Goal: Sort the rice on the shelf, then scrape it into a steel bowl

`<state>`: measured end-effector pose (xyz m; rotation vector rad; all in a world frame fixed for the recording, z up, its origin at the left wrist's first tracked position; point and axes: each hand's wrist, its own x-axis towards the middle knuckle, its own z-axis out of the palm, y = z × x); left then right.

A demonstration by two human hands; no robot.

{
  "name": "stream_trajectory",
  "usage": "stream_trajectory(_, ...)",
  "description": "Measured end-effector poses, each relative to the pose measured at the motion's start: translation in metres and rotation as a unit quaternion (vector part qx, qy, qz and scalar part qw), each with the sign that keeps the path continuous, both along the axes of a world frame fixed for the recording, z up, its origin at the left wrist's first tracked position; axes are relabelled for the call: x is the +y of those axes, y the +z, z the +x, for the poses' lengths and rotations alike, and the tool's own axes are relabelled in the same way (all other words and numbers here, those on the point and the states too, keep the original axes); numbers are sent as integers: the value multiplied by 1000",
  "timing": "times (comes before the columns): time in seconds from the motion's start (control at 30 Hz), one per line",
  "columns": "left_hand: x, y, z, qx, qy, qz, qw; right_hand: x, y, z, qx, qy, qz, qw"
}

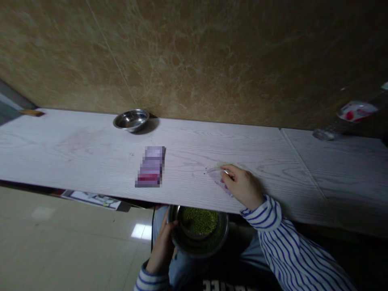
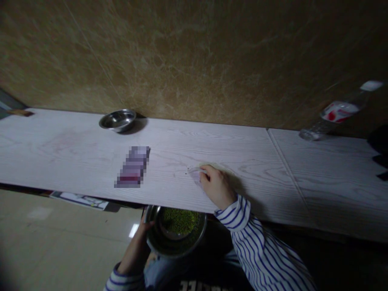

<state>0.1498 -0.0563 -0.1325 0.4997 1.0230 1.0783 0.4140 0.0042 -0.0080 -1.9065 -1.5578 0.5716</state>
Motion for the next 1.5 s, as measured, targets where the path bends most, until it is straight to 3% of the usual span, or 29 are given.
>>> stream_trajectory(0.27,-4,24,1,17,8,15,1000,2,5,-3,-5,43,-9,999)
stream_trajectory(0.43,-3,22,-3,1,9,2,1000,10,12,-9,-39,35,-10,999)
stream_trajectory(0.67,-4,16,-10,25,13,23,999,12,8,-12,-18,87,-22,996)
stream_trajectory(0.83,-4,21,-8,28,24,38,999,13,11,-20,-29,86,-31,995)
stream_trajectory(1.07,-6,26,-8,18,27,30,999,-2,23,-36,-2,176,-106,979)
stream_trajectory(1.2,-6,23,-8,16,8,24,1000,-16,22,-36,34,230,-120,965)
stream_trajectory(1.27,-6,23,-8,19,4,30,999,-19,17,-32,49,214,-106,970)
stream_trajectory(1.43,-5,23,-5,32,-1,38,999,-13,5,-24,29,51,-5,998)
stream_trajectory(1.5,-5,22,-4,36,-1,31,999,-6,5,-29,-1,22,10,1000)
